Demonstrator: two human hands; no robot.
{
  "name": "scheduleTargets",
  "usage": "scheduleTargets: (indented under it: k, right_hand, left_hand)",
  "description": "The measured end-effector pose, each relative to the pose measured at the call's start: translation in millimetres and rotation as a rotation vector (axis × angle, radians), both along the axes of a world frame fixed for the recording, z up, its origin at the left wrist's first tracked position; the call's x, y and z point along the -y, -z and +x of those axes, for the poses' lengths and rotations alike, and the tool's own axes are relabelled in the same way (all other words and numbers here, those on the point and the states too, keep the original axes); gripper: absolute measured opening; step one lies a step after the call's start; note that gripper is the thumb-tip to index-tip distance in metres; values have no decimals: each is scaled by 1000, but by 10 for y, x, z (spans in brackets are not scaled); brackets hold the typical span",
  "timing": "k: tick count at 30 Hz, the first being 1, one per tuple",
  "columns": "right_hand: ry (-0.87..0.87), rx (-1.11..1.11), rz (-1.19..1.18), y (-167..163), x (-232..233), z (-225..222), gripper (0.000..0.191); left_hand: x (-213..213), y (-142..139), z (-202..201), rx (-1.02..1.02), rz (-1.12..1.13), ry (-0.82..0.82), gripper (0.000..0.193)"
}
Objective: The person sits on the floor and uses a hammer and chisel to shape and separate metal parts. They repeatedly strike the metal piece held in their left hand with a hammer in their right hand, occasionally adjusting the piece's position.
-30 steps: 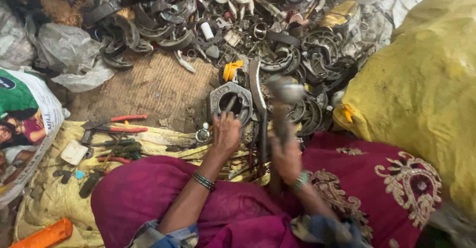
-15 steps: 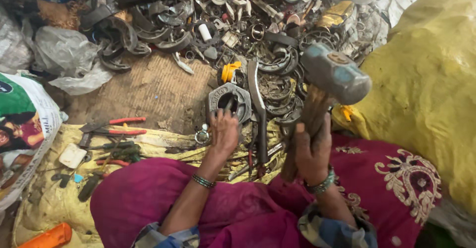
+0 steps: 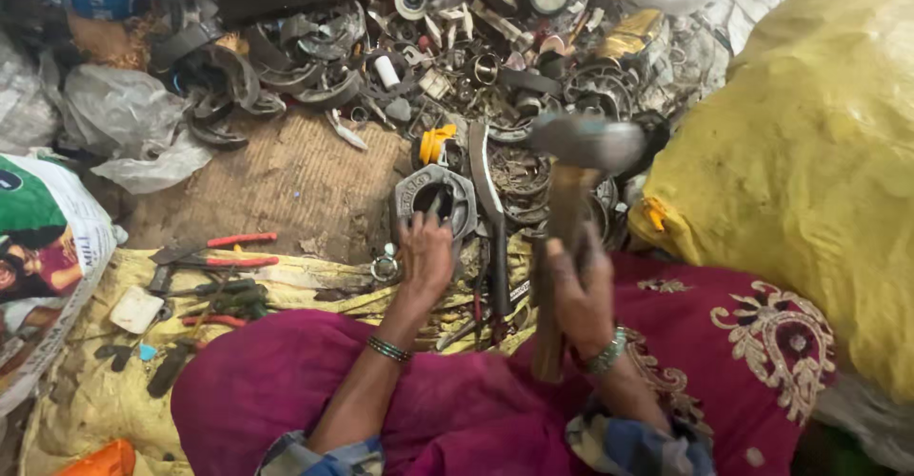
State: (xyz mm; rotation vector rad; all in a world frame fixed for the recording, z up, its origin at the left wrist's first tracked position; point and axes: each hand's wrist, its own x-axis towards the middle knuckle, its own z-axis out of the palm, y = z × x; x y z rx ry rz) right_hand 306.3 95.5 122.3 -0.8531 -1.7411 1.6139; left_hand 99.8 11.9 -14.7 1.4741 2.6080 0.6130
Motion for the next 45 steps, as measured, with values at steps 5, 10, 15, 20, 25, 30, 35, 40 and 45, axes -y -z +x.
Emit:
scheduleTargets:
  k: [5,10,15,20,25,30,35,40,45]
  right_hand:
    - [91,-49,334,-86,57,-51,39]
    - [-58,749,107,792,75,-284,51]
    - [-40,449,274,711,30,-102,38]
    - [-26,9,193,-54,48,30,37]
    - [23,234,234,212,122,-76,48]
    - [-65,594,180,820,111,-223,56]
    - [13,369,206,367,28,-11,39]
    - [41,38,238,-190,30,98,33]
    - [77,301,191,528,96,9,41]
  left_hand:
    - [-76,124,11,-25,10,-11,18]
    - [-6,-11,-26,-4,-14,-1,12]
    - [87,-66,-29,-5,21,-14,22]
    - [-24,27,-11,-37,107,-11,16]
    - [-36,4,-21,42,34,4,21]
    - [-62,-86,27,-70,-38,17,21]
    - [-25,-58,33,44,153,13,39]
    - [-60,53,6,-32,91,-28,16]
    - [-78,88,21,71,-43,-23,12]
